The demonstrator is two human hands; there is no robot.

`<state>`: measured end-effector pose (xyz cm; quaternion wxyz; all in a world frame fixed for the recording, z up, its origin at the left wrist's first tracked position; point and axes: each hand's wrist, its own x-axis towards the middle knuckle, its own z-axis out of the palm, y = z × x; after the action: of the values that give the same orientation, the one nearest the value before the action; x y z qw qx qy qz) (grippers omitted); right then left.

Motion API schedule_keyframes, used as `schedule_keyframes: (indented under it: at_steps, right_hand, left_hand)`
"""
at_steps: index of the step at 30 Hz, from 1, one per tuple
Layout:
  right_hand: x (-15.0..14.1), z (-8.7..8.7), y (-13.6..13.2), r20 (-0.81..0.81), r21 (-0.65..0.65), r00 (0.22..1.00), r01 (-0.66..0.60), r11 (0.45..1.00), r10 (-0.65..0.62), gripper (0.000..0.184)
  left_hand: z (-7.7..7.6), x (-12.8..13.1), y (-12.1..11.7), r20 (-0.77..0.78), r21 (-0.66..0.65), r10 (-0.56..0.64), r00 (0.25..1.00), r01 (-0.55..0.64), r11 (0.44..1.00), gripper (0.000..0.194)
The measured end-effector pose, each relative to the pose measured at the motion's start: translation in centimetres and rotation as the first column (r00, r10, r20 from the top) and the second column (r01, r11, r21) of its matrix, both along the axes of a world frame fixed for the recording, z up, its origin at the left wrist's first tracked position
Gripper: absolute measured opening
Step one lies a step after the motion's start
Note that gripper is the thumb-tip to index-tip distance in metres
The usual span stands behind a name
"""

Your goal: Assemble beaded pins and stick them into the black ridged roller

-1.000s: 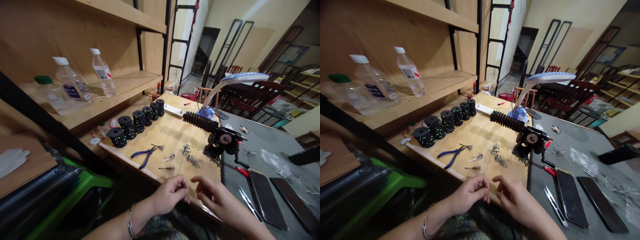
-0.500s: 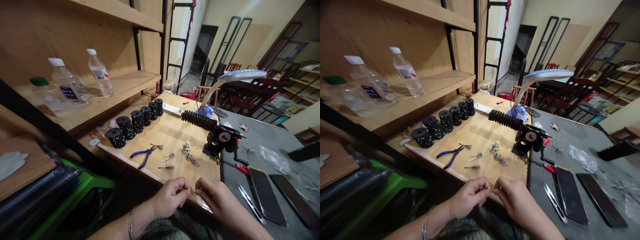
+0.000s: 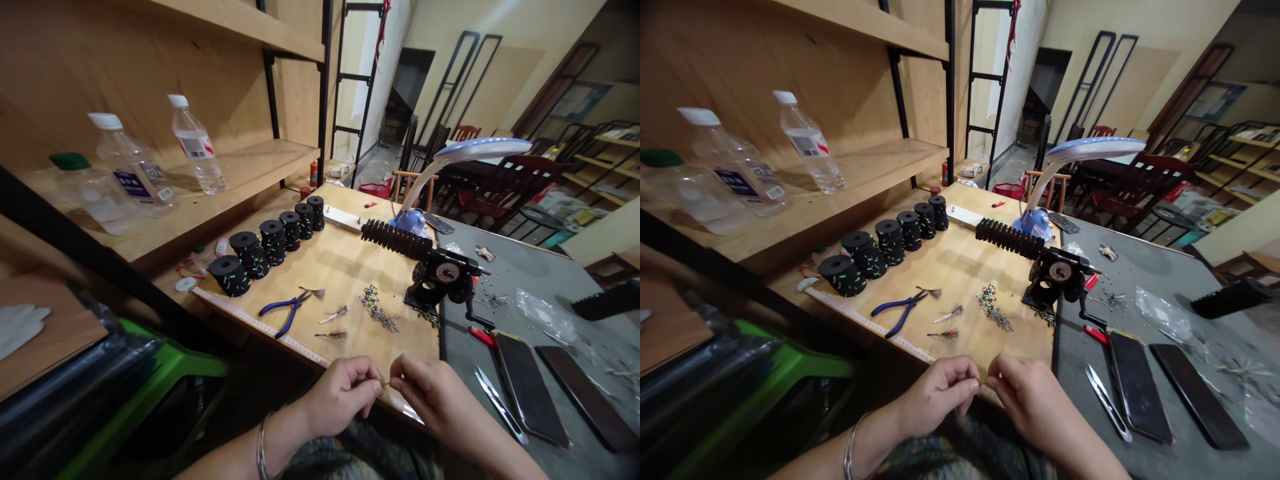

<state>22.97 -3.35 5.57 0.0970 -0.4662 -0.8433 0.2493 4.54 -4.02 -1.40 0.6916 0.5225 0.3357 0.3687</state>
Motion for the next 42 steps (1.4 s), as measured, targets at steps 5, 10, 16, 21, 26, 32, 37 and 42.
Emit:
schedule_keyframes:
  at_steps: [5,10,16,21,26,32,37,42]
  right_hand:
    - [0.2,0.3,0.2,-0.021,-0.012,0.999,0.03,0.999,-0.031,0.024]
    - [0.6,0.5,0.4,-0.012,-0.004,0.999,0.05,0.999,-0.05,0.026]
    - [0.7,0.9,0.2,-0.005,0.004,0.998,0.067,0.998,-0.067,0.027]
    - [0.4,0.8,0.1,-0.026,-0.024,0.998,0.059,0.998,-0.06,0.027]
    - [0.2,0.9,0.1,-0.025,-0.042,0.999,0.046,0.998,-0.047,0.027]
    - [0.6,1.0,0.0,-0.021,-0.014,0.997,0.067,0.998,-0.068,0.026]
    - [0.6,1.0,0.2,-0.009,-0.008,0.998,0.069,0.998,-0.069,0.025]
    - [0.5,0.9,0.3,-0.025,-0.028,0.997,0.072,0.997,-0.073,0.025]
  left_hand:
    - [-0.4,-0.4,-0.1,-0.013,0.019,0.012,1.0,-0.012,1.0,0.024]
    - [-0.1,-1.0,-0.3,-0.144,0.118,0.018,0.989,-0.001,0.993,0.019]
    - [0.3,-1.5,-0.3,-0.203,0.157,-0.005,0.979,0.037,0.987,0.018]
    - [0.9,-0.5,-0.1,0.021,0.009,-0.072,0.997,0.072,0.997,0.02]
    - [1.1,0.9,0.5,0.068,-0.032,0.024,0.997,-0.022,0.999,0.024]
    - [0.4,0.7,0.5,0.062,-0.044,0.031,0.998,-0.028,0.999,0.024]
    - [-0.8,0.0,0.2,-0.003,0.03,0.023,1.0,-0.023,0.999,0.023]
    - [-0.9,-0.5,0.0,-0.081,0.071,0.029,0.996,-0.024,0.997,0.025]
